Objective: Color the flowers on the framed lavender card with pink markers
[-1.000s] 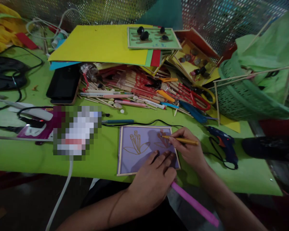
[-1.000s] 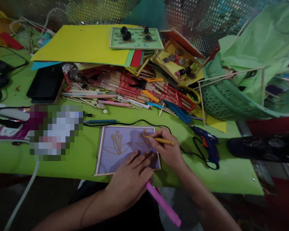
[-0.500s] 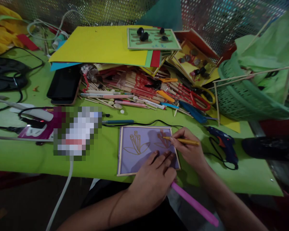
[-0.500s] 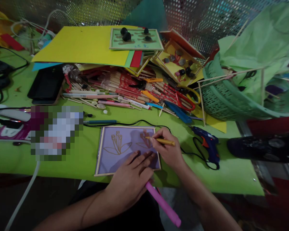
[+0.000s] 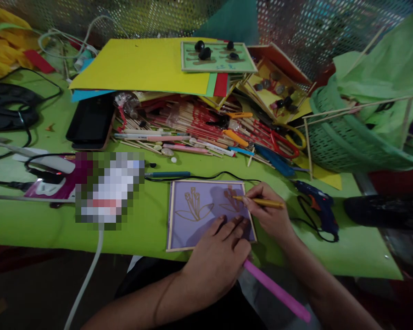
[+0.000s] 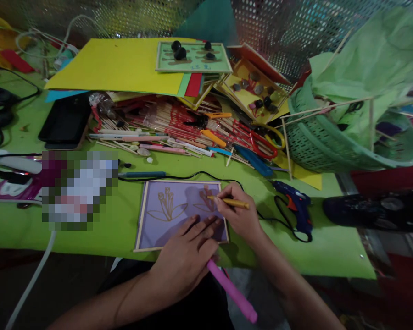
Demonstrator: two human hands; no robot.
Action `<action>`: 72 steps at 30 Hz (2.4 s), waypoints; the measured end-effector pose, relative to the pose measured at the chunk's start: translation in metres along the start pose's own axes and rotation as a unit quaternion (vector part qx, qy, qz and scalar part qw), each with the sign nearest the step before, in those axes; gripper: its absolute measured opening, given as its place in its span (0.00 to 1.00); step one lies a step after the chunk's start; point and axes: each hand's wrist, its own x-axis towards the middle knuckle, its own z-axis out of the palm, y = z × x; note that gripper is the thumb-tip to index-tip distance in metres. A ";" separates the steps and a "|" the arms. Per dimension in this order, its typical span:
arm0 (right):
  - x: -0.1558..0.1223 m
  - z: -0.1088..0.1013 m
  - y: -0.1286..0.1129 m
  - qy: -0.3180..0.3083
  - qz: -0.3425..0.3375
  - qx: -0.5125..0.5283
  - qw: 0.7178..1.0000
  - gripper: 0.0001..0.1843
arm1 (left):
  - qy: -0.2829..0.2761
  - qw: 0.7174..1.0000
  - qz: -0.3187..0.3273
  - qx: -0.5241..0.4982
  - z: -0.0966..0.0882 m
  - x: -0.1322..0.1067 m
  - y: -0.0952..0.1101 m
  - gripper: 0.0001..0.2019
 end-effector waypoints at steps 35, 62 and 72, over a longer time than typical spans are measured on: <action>-0.052 -0.034 -0.048 0.046 0.091 0.384 0.918 0.12 | 0.075 0.866 -0.192 -0.455 -0.052 -0.001 -0.010 0.13; -0.026 0.008 -0.065 0.009 0.058 0.352 0.934 0.13 | 0.191 0.763 -0.257 -0.562 -0.052 -0.012 -0.011 0.21; 0.106 0.053 -0.044 -0.058 -0.068 0.067 0.994 0.09 | 0.252 0.719 -0.298 -0.575 -0.063 -0.026 -0.035 0.14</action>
